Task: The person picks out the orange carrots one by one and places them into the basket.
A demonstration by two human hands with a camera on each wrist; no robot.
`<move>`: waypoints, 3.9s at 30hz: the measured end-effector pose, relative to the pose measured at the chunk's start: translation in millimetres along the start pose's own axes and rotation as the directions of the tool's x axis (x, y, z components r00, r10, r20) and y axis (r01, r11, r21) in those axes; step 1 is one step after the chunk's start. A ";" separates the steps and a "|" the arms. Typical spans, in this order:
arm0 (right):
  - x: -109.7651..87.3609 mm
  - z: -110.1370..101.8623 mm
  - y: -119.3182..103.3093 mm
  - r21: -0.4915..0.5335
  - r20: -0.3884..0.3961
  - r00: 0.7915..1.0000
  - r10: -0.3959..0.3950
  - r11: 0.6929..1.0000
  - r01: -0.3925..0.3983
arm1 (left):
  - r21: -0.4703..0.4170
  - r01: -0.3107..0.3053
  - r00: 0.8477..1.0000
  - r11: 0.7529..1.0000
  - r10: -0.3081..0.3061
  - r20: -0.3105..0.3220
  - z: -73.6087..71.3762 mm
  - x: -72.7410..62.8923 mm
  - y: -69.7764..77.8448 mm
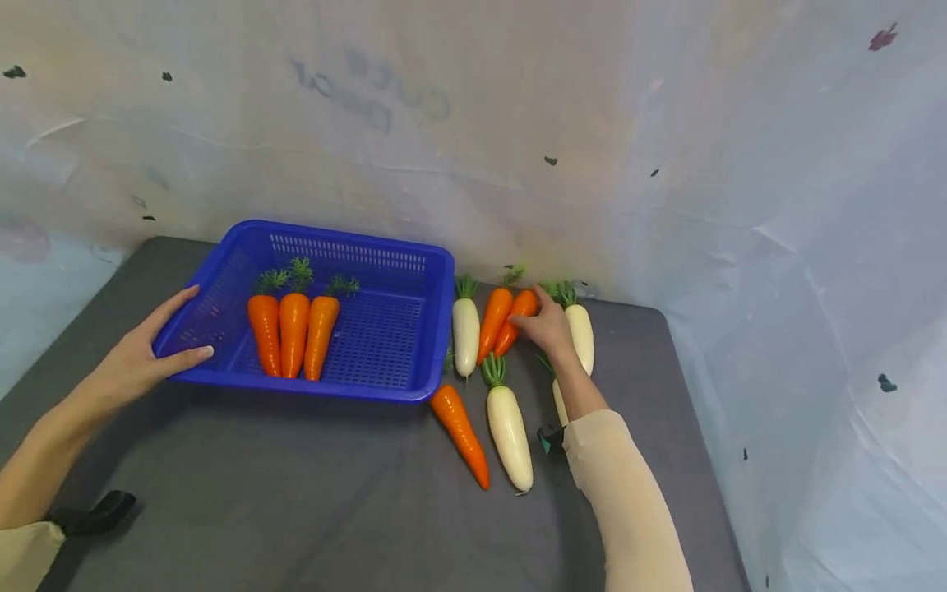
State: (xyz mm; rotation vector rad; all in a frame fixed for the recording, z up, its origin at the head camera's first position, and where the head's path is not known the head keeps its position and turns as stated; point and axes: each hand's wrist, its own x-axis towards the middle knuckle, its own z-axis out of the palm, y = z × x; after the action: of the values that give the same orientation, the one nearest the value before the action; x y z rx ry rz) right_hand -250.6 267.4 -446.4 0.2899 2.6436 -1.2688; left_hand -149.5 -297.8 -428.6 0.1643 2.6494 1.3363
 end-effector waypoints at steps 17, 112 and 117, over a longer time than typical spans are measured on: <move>-2.6 0.5 -7.1 0.146 0.056 0.998 0.003 0.989 -0.011 | 0.011 0.003 1.000 1.000 -0.003 -0.007 -1.1 -4.0 2.6; -45.6 150.4 -163.9 0.170 0.394 0.895 -0.212 0.973 0.155 | -0.026 0.035 0.999 0.999 -0.035 0.001 1.3 2.0 0.0; -42.6 165.3 -169.3 0.099 0.426 0.888 -0.172 0.985 0.144 | -0.016 0.019 1.000 1.000 -0.019 -0.003 -0.2 -1.0 -0.8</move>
State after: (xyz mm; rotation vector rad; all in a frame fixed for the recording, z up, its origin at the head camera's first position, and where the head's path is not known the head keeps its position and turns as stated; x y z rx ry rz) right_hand -238.5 29.9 -410.5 -0.1890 2.2800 -1.2892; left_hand -148.5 -298.6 -428.9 0.1351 2.6352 1.3524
